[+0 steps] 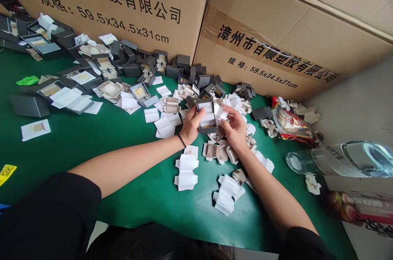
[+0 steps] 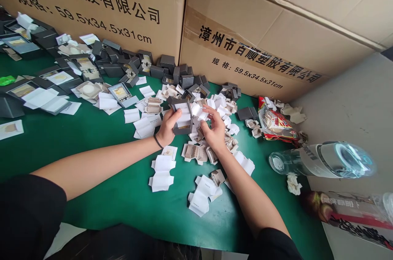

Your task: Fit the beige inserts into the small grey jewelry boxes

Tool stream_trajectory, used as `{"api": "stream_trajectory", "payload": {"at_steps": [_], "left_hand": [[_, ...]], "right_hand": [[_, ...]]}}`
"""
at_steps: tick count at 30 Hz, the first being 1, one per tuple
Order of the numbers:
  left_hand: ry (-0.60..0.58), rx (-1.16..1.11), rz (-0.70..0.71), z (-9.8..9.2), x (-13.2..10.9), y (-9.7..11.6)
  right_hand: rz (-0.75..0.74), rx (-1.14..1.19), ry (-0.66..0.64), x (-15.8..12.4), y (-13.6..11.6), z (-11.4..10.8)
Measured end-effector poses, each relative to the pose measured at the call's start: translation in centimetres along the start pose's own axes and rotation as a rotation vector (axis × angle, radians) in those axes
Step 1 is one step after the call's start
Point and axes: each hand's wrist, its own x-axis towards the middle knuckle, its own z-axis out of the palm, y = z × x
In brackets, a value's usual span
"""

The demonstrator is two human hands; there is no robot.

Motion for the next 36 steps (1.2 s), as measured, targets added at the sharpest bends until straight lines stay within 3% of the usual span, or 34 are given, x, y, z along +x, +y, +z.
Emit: {"api": "stream_trajectory", "payload": {"at_steps": [11,16,22,27,36], "left_hand": [[-0.098,-0.133,-0.063,0.1,0.1,0.3],[-0.039,-0.069,-0.047,0.0,0.1,0.1],[-0.006,0.043,-0.021,0.1,-0.2,0.0],[-0.096,0.039,-0.025,-0.1,-0.1,-0.4],[-0.178,0.117,0.049,-0.5,-0.1,-0.4]], "right_hand": [[0.031,0.023,-0.08,-0.2,0.8,0.1],[0.03,-0.083,-0.117,-0.1,0.5,0.2],[-0.045,-0.241,-0.065,0.0,-0.5,0.0],[0.003,-0.134,-0.059,-0.1,0.5,0.2],[-0.073,-0.109,-0.075,-0.3,0.1,0.2]]}}
